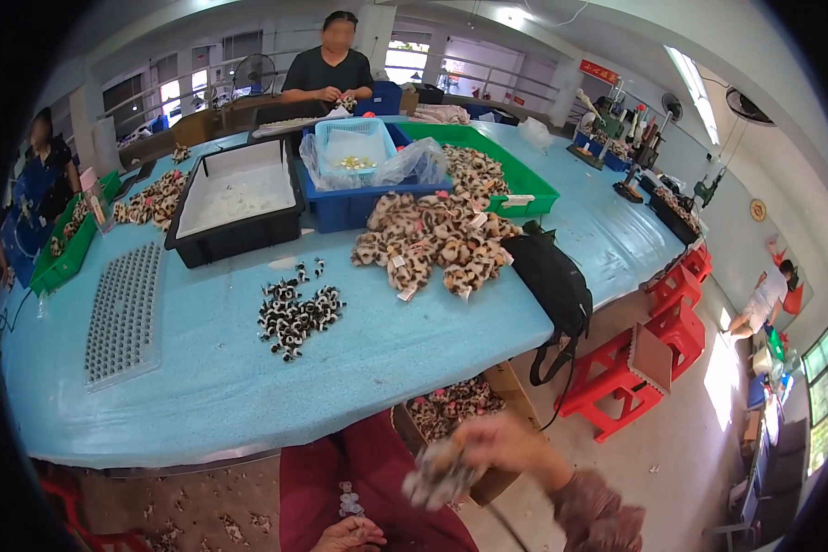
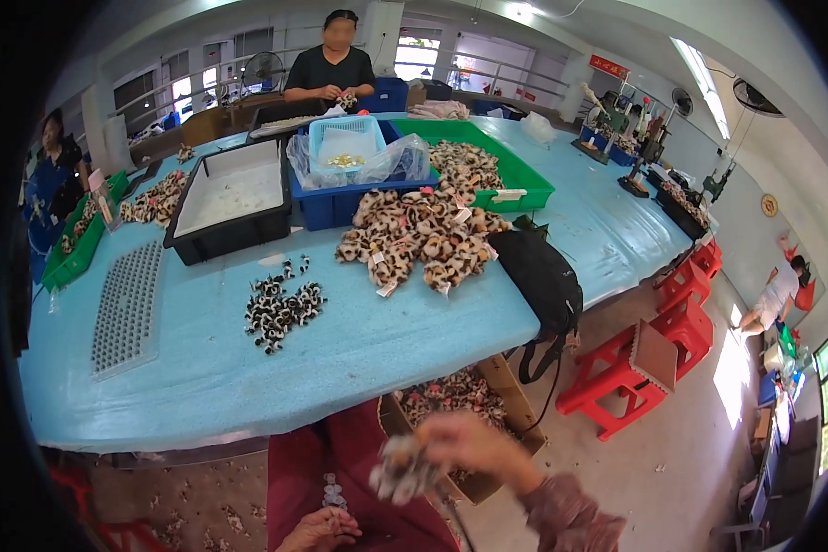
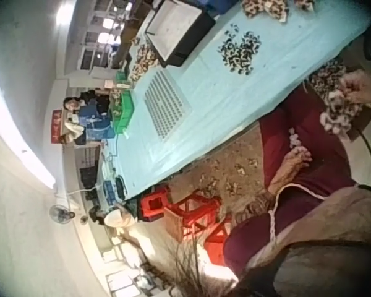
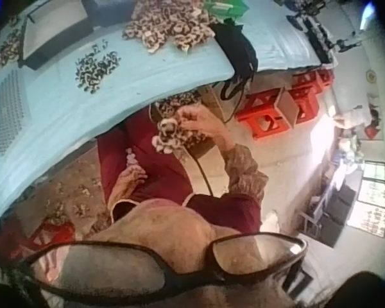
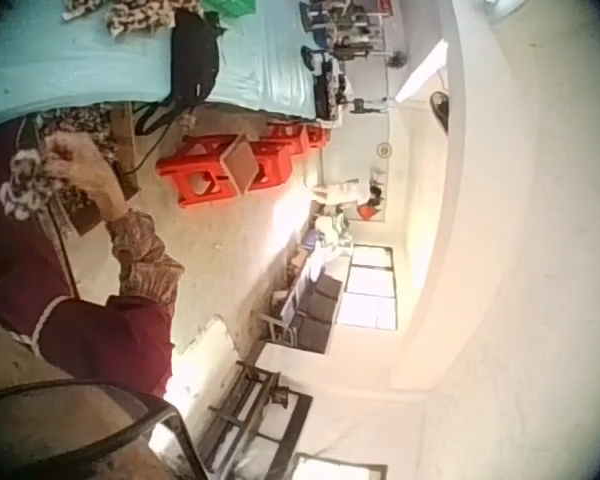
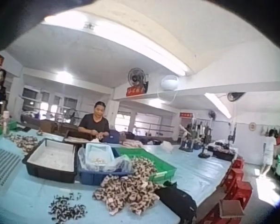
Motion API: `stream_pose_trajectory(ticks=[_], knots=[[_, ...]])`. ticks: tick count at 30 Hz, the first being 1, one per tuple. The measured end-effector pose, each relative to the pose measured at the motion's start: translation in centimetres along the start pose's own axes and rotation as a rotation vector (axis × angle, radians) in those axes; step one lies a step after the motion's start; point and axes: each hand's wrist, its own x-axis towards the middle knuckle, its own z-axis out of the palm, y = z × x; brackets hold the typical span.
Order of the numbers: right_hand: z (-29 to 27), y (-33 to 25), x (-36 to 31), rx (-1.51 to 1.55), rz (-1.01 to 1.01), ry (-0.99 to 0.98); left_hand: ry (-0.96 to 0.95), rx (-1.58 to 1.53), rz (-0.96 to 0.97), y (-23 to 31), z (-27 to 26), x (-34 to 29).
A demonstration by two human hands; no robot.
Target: Attaching plastic eyes and fasteners to plush toy fabric components in an assembly line setting.
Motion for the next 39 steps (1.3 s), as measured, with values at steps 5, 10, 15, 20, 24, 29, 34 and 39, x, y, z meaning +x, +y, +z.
stream_pose_trajectory(ticks=[5, 10, 15, 20, 24, 29, 34, 39], knots=[[-15.2, -9.8, 7.5, 0.252, -0.551, 0.652, 0.023, 0.001, 0.002, -0.6, 0.0, 0.0], [-20.8, -11.9, 10.4, 0.158, -0.506, 0.952, 0.059, -0.148, -0.055, -1.6, -2.6, 0.6], [-8.3, -10.1, 11.7, 0.026, -0.390, 0.488, 0.173, -0.105, -0.026, -0.4, -1.8, -0.3], [-0.2, -7.7, 18.1, -0.661, -0.581, 0.188, 0.160, -0.051, -0.058, 0.1, -1.9, 0.9], [-2.8, -7.7, 24.4, -0.846, -0.682, 0.520, 0.160, -0.110, -0.017, 0.5, -1.4, 0.4], [-6.5, -6.3, 29.2, -1.097, -0.665, 0.762, 0.174, -0.213, 0.044, -0.8, -3.8, -1.1], [-8.4, -3.2, 34.0, -1.327, -0.591, 0.627, 0.188, -0.124, 0.109, 1.2, -2.8, -0.8], [-11.9, -6.4, 32.5, -0.956, -0.606, 0.821, 0.166, -0.100, 0.142, 2.1, -3.2, 0.2]])
